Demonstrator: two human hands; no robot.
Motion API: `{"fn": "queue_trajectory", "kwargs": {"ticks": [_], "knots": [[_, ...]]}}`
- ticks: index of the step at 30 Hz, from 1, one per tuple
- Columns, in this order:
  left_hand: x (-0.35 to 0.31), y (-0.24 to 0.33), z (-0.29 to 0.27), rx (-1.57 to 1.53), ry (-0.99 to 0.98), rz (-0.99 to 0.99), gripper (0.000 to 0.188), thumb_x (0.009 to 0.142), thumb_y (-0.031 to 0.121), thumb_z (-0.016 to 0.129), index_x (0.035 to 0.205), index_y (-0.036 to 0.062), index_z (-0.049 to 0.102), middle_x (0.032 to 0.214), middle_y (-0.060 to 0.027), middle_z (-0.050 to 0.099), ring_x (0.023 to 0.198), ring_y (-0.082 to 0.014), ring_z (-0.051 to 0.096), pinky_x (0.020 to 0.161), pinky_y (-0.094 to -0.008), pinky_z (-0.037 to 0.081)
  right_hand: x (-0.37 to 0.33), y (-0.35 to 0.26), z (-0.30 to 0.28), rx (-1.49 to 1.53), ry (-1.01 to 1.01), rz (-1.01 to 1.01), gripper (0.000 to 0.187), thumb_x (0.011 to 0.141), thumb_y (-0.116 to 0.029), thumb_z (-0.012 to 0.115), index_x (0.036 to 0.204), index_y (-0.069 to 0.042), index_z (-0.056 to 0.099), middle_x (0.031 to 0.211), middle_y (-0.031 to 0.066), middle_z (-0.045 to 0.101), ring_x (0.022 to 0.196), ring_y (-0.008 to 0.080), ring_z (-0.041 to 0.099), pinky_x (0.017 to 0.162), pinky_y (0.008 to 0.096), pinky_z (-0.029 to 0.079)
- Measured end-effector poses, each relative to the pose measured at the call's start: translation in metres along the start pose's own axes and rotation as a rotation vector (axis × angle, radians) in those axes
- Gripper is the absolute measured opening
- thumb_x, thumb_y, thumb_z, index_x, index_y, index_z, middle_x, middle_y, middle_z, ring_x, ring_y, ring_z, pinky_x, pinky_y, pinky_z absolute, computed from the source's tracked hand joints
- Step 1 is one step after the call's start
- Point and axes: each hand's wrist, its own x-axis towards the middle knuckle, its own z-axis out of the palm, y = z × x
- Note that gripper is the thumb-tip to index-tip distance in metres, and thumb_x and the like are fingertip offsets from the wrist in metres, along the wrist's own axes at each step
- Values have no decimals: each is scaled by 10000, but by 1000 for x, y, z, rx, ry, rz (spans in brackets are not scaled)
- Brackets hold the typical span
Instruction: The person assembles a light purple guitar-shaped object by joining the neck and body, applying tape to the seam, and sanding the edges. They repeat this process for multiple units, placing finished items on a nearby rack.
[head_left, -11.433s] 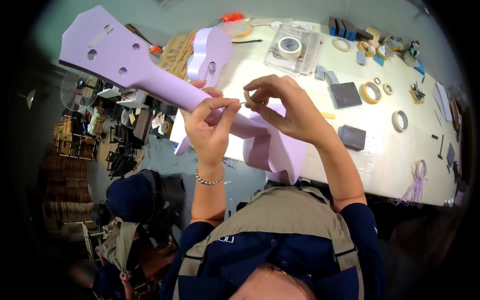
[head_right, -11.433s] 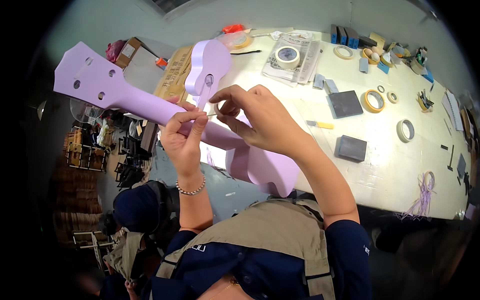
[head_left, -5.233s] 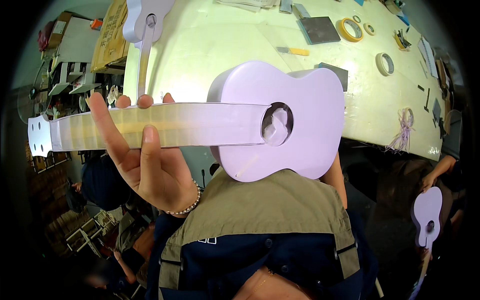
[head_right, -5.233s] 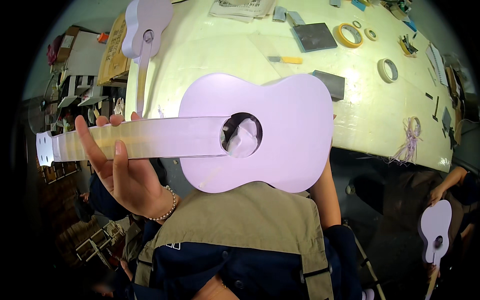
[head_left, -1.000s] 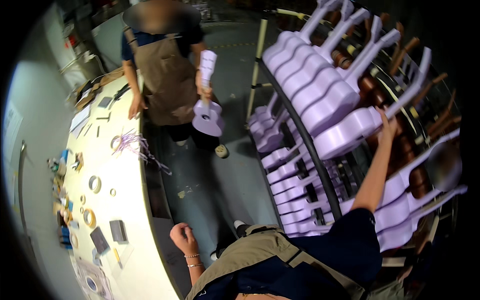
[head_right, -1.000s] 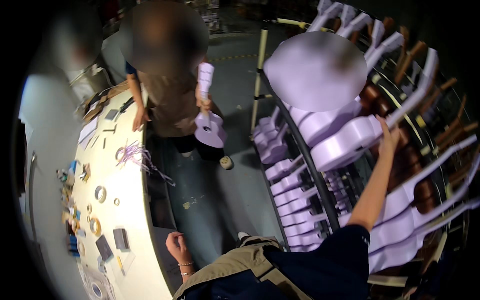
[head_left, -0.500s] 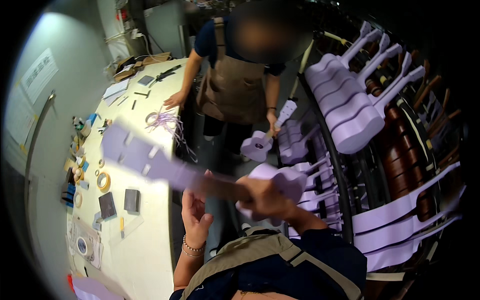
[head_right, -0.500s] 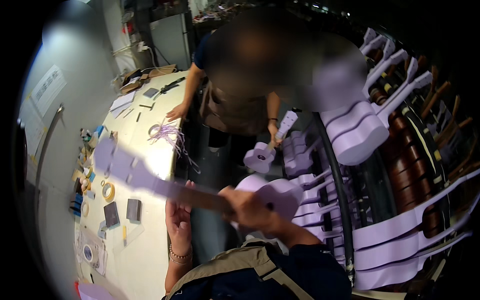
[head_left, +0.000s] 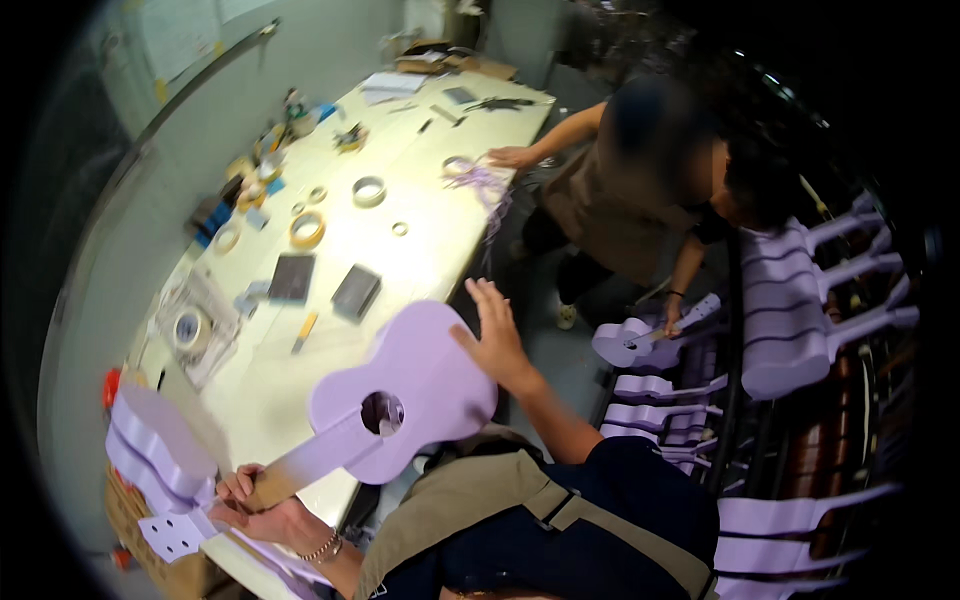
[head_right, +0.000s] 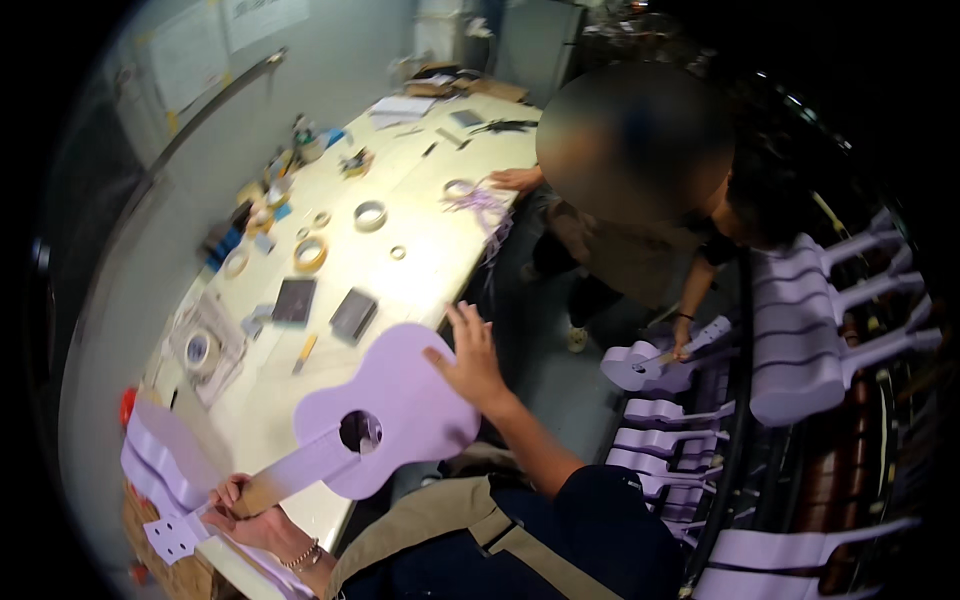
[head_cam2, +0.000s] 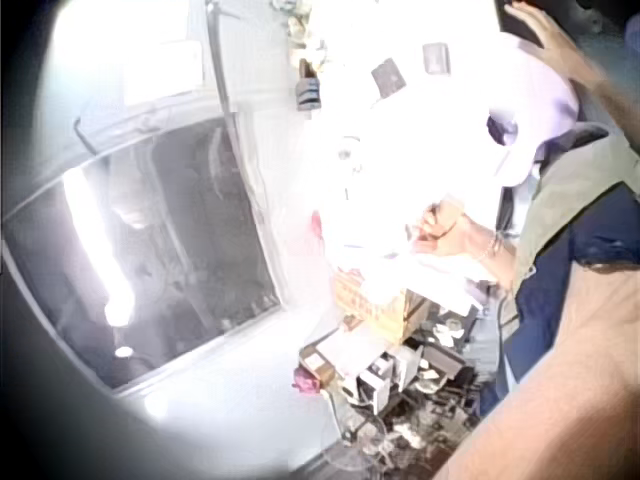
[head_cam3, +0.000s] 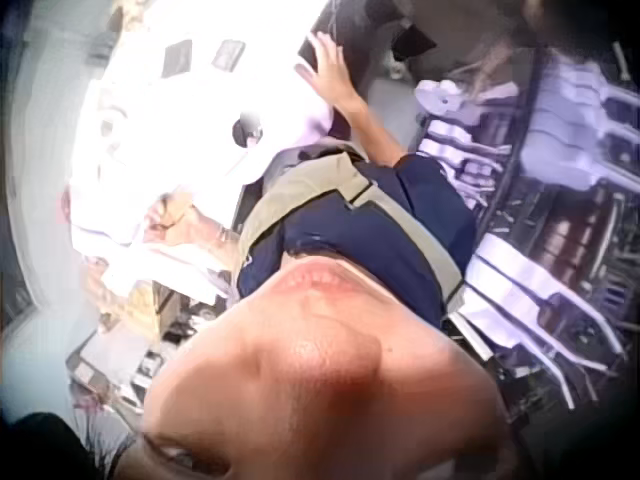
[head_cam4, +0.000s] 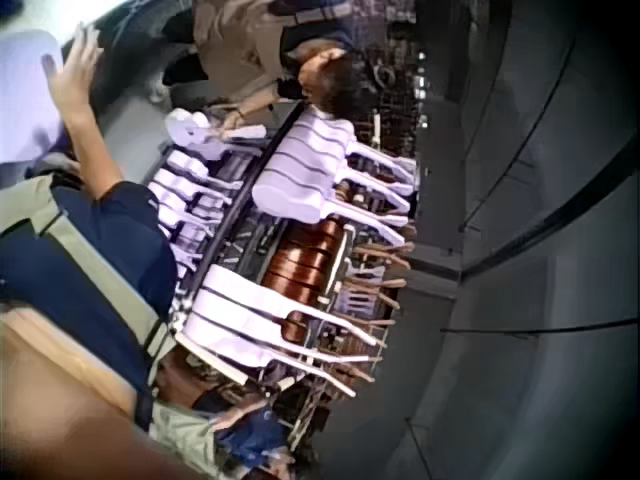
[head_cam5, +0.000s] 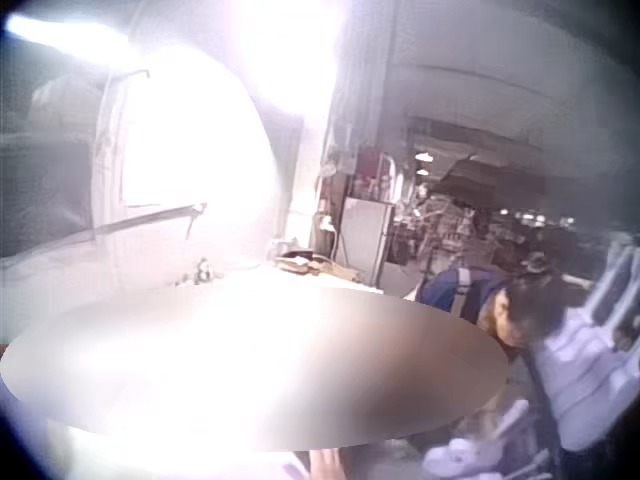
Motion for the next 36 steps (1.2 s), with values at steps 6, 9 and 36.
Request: {"fn": "queue_trajectory", "kwargs": {"ticks": [6, 9, 36], "knots": [[-5, 52, -29, -91, 151, 185, 318, 813, 345, 613, 755, 84, 441, 623, -10, 405, 618, -161, 440, 777, -331, 431, 8, 29, 81, 1262, -760, 570, 635, 928, -473, 329, 1327, 21, 303, 1337, 142, 381, 1226, 233, 377, 1018, 342, 297], [-21, 63, -31, -6, 196, 321, 336, 816, 381, 603, 773, 81, 456, 640, -12, 424, 647, -163, 469, 848, -368, 424, 23, -3, 105, 1348, -969, 732, 723, 903, -555, 282, 1330, 28, 290, 1314, 136, 407, 1205, 223, 399, 994, 334, 336], [-80, -48, 0, 1019, 410, 655, 436, 940, 264, 382, 1266, -12, 293, 1157, -225, 503, 1100, -319, 482, 965, -445, 354, 32, -3, 193, 1353, -1232, 912, 783, 874, -623, 250, 1275, 36, 380, 1248, 148, 475, 1137, 241, 459, 964, 341, 364]]}}
